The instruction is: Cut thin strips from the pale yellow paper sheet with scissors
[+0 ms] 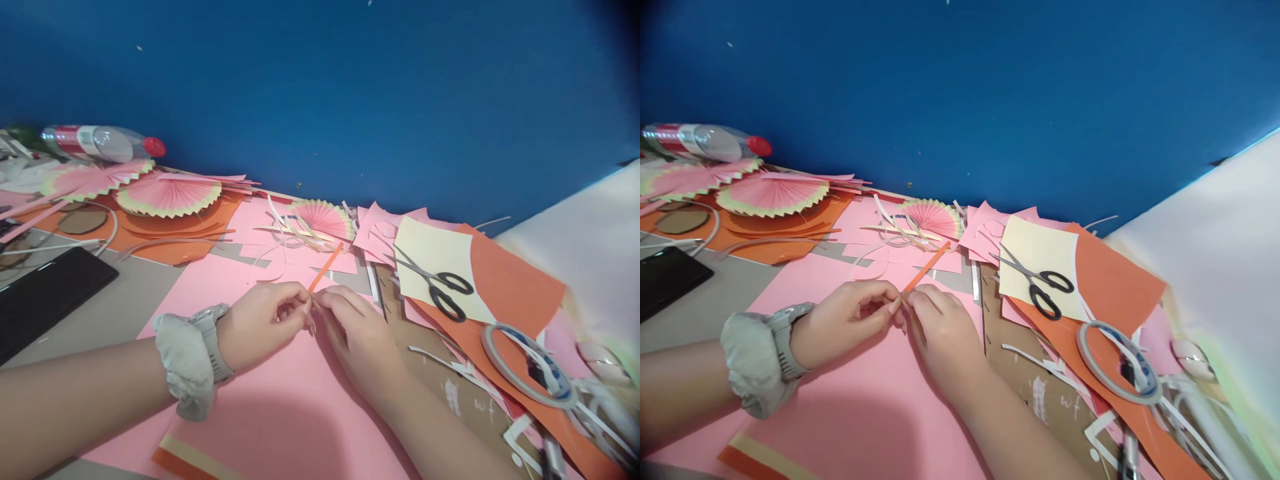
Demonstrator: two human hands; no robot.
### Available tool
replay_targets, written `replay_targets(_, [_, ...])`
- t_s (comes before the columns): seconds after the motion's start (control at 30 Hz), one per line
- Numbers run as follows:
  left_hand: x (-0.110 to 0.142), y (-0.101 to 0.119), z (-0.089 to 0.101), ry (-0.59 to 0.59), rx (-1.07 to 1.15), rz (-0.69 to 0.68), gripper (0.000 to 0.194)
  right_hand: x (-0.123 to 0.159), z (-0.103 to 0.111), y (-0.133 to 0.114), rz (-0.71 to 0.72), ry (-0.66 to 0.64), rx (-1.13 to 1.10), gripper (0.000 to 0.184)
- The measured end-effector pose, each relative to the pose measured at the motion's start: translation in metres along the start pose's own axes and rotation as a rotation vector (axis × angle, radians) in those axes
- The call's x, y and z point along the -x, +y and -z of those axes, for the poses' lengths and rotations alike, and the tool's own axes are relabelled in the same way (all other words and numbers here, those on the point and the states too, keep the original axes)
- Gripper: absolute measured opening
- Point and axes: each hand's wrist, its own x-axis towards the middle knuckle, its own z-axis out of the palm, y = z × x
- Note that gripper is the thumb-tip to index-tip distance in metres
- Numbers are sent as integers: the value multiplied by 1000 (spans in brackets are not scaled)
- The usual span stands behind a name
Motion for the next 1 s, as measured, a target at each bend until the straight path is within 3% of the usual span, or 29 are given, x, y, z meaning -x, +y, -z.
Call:
replay_targets(0.67, [1,0,-1,26,198,20,11,-2,2,2,10,6,-76,19])
replay_targets(1.0, [0,-3,-1,14,136,17,18,-2,1,1,9,33,-50,19])
